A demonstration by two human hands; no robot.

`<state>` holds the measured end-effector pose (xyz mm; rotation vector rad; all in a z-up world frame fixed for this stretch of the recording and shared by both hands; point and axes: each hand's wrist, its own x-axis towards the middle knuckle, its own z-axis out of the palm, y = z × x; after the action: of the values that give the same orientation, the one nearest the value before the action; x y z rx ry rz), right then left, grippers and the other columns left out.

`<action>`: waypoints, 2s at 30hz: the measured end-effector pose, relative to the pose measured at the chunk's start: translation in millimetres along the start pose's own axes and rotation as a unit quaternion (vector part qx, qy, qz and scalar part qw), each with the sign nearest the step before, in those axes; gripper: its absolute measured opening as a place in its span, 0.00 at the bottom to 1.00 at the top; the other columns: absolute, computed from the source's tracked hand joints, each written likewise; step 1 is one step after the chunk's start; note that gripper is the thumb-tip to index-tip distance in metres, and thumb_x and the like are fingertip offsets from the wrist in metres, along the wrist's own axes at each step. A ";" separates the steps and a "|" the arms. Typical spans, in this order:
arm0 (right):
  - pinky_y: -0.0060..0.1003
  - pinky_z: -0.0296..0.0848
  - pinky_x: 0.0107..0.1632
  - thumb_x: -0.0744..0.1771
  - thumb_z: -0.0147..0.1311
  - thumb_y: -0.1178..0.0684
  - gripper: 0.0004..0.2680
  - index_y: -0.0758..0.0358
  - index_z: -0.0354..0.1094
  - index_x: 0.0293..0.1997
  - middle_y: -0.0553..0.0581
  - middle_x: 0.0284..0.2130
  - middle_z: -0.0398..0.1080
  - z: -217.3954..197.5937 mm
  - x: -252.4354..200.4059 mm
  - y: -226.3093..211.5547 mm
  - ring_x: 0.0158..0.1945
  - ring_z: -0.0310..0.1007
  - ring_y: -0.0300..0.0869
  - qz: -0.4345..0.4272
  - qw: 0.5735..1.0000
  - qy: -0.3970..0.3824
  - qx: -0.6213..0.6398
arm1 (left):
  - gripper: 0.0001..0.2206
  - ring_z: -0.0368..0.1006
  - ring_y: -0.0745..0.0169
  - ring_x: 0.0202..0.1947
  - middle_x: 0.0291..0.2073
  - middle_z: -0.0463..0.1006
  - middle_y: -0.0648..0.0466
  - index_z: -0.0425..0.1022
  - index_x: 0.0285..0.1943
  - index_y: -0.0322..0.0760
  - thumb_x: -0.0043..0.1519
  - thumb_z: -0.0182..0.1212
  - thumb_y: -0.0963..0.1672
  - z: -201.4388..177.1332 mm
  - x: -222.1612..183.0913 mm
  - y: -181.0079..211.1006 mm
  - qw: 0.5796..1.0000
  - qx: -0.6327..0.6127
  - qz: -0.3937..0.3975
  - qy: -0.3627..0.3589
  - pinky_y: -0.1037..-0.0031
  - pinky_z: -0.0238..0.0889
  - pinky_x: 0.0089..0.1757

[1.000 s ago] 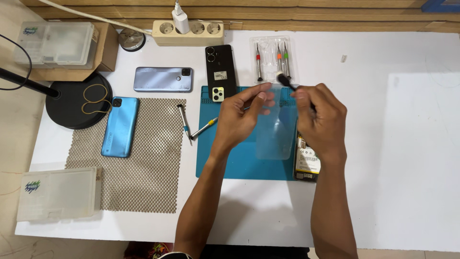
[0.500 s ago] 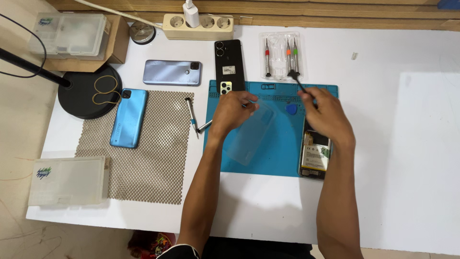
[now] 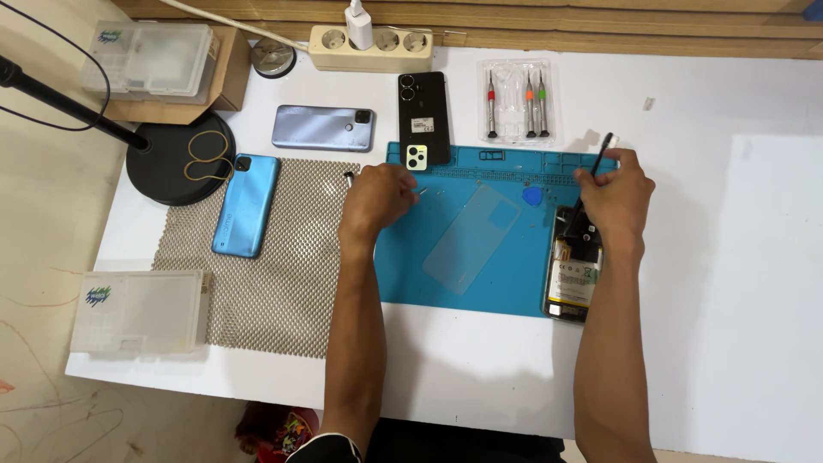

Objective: The person cleans a transparent phone back cover using a small brush and a yellow-handled tool, then wipes the cover with a cloth. The person also briefly handles a disassembled phone body and a blue plastic pry tool.

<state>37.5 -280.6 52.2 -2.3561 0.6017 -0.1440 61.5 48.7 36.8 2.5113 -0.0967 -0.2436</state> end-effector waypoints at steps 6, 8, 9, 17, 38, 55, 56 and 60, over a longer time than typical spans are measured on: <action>0.41 0.79 0.41 0.63 0.68 0.54 0.18 0.65 0.68 0.57 0.57 0.30 0.75 7.4 4.6 7.7 0.34 0.78 0.44 0.035 0.999 0.003 -0.009 | 0.08 0.81 0.57 0.33 0.33 0.84 0.55 0.85 0.36 0.47 0.49 0.77 0.44 3.9 1.1 3.3 0.993 0.104 -0.054 -0.025 0.66 0.75 0.39; 0.40 0.79 0.41 0.63 0.68 0.54 0.18 0.65 0.69 0.56 0.57 0.31 0.75 10.0 6.8 11.4 0.34 0.78 0.44 0.040 0.999 0.004 -0.003 | 0.08 0.82 0.57 0.33 0.32 0.84 0.55 0.85 0.36 0.47 0.49 0.77 0.44 5.0 1.1 2.7 0.993 0.100 -0.051 -0.025 0.66 0.75 0.39; 0.40 0.79 0.41 0.63 0.68 0.54 0.17 0.65 0.69 0.55 0.56 0.31 0.75 11.1 7.4 13.0 0.34 0.78 0.44 0.042 0.999 0.005 0.000 | 0.09 0.82 0.57 0.33 0.32 0.84 0.55 0.85 0.36 0.47 0.49 0.77 0.44 5.2 1.2 2.4 0.994 0.098 -0.049 -0.024 0.67 0.76 0.39; 0.42 0.78 0.45 0.64 0.67 0.47 0.16 0.65 0.74 0.52 0.60 0.42 0.76 28.4 -10.8 -9.7 0.41 0.78 0.46 -0.143 0.985 -0.092 -0.029 | 0.03 0.80 0.42 0.30 0.31 0.80 0.40 0.76 0.40 0.32 0.61 0.59 0.39 12.5 -2.6 8.6 0.997 0.016 0.075 0.000 0.56 0.73 0.34; 0.41 0.77 0.48 0.53 0.76 0.55 0.25 0.69 0.72 0.53 0.57 0.48 0.69 86.1 -60.6 -41.7 0.43 0.75 0.46 -0.185 0.960 -0.207 -0.031 | 0.12 0.80 0.47 0.29 0.42 0.79 0.39 0.80 0.52 0.31 0.60 0.61 0.38 87.3 -55.5 47.7 0.986 -0.006 0.085 0.143 0.66 0.73 0.25; 0.42 0.78 0.46 0.56 0.71 0.63 0.22 0.69 0.73 0.54 0.60 0.49 0.70 86.7 -60.7 -32.8 0.42 0.77 0.50 -0.243 0.949 -0.200 -0.013 | 0.15 0.80 0.51 0.33 0.40 0.79 0.37 0.79 0.53 0.28 0.56 0.64 0.36 112.7 -39.5 51.1 0.970 0.089 0.113 0.195 0.71 0.73 0.23; 0.42 0.78 0.46 0.55 0.71 0.63 0.22 0.69 0.73 0.54 0.60 0.49 0.70 87.5 -60.3 -32.4 0.42 0.77 0.50 -0.246 0.948 -0.199 -0.014 | 0.15 0.80 0.51 0.34 0.41 0.79 0.38 0.79 0.53 0.28 0.56 0.64 0.36 112.6 -39.3 50.5 0.968 0.089 0.118 0.202 0.71 0.73 0.23; 0.41 0.78 0.47 0.56 0.71 0.63 0.21 0.70 0.73 0.54 0.61 0.48 0.70 89.8 -60.7 -27.2 0.42 0.77 0.50 -0.274 0.944 -0.186 -0.006 | 0.15 0.80 0.51 0.34 0.40 0.79 0.39 0.79 0.53 0.27 0.56 0.65 0.36 115.9 -40.2 48.8 0.970 0.090 0.113 0.196 0.71 0.73 0.23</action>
<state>17.5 -181.0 5.8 -2.4171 -0.2426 0.0599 -1.3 -51.8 -21.3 2.6467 -0.2501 0.3702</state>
